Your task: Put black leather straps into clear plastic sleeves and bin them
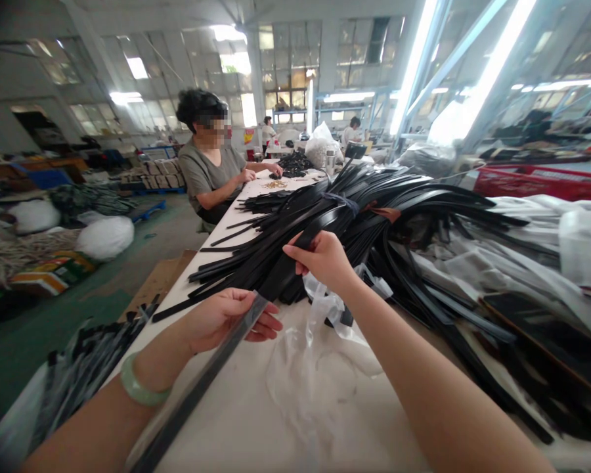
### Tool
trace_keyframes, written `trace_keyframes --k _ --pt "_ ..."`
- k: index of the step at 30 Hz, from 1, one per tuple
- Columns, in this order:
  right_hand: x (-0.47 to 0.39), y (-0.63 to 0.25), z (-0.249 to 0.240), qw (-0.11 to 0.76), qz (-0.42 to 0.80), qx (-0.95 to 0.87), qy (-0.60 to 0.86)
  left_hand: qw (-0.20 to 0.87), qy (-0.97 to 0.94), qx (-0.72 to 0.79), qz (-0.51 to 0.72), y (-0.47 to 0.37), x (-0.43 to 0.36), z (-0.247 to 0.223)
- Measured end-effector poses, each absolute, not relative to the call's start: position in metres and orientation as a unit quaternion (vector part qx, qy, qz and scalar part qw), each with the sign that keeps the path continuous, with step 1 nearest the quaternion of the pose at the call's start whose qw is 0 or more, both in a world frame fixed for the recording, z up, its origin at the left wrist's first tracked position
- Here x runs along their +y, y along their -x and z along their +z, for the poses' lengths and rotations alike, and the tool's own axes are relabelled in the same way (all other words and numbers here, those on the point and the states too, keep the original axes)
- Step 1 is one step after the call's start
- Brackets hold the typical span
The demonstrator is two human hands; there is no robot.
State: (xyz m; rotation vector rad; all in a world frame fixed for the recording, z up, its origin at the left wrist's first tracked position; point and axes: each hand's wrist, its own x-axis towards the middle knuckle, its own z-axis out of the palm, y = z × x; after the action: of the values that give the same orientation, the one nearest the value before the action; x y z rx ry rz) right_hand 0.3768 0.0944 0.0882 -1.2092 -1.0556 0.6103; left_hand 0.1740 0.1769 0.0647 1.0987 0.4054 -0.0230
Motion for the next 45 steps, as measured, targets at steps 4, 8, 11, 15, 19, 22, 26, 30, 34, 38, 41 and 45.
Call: trace_keyframes --k 4,8,11,15,19,22,26,30,34,38,41,45 --pt "0.092 -0.375 0.091 0.590 0.286 -0.507 0.559 0.851 -0.492 0.183 -0.020 -0.176 0.169 0.063" --pt "0.094 -0.361 0.084 0.557 0.318 -0.537 0.548 0.857 -0.479 0.190 -0.022 -0.179 0.165 0.060" --pt "0.095 -0.347 0.075 0.562 0.309 -0.545 0.540 0.854 -0.481 0.200 0.008 -0.180 0.170 0.059" --pt "0.095 -0.331 0.068 0.555 0.306 -0.566 0.528 0.840 -0.494 0.218 0.048 -0.180 0.178 0.054" --pt "0.099 -0.337 0.068 0.539 0.361 -0.540 0.536 0.848 -0.486 0.209 0.020 -0.180 0.179 0.049" --pt "0.102 -0.354 0.071 0.649 0.389 -0.417 0.504 0.848 -0.491 0.200 0.000 -0.179 0.177 0.051" --pt "0.103 -0.354 0.067 0.673 0.386 -0.403 0.485 0.856 -0.479 0.196 0.019 -0.179 0.179 0.055" --pt "0.105 -0.335 0.057 0.591 0.434 -0.471 0.491 0.856 -0.473 0.200 0.063 -0.179 0.185 0.054" --pt "0.109 -0.338 0.054 0.666 0.450 -0.382 0.456 0.845 -0.491 0.212 0.035 -0.178 0.186 0.053" --pt "0.110 -0.343 0.052 0.634 0.459 -0.398 0.479 0.825 -0.502 0.247 0.083 -0.182 0.183 0.050" --pt "0.109 -0.340 0.051 0.560 0.483 -0.446 0.503 0.795 -0.519 0.288 0.129 -0.183 0.184 0.050" --pt "0.108 -0.343 0.056 0.634 0.405 -0.413 0.514 0.788 -0.543 0.284 0.061 -0.177 0.186 0.058"
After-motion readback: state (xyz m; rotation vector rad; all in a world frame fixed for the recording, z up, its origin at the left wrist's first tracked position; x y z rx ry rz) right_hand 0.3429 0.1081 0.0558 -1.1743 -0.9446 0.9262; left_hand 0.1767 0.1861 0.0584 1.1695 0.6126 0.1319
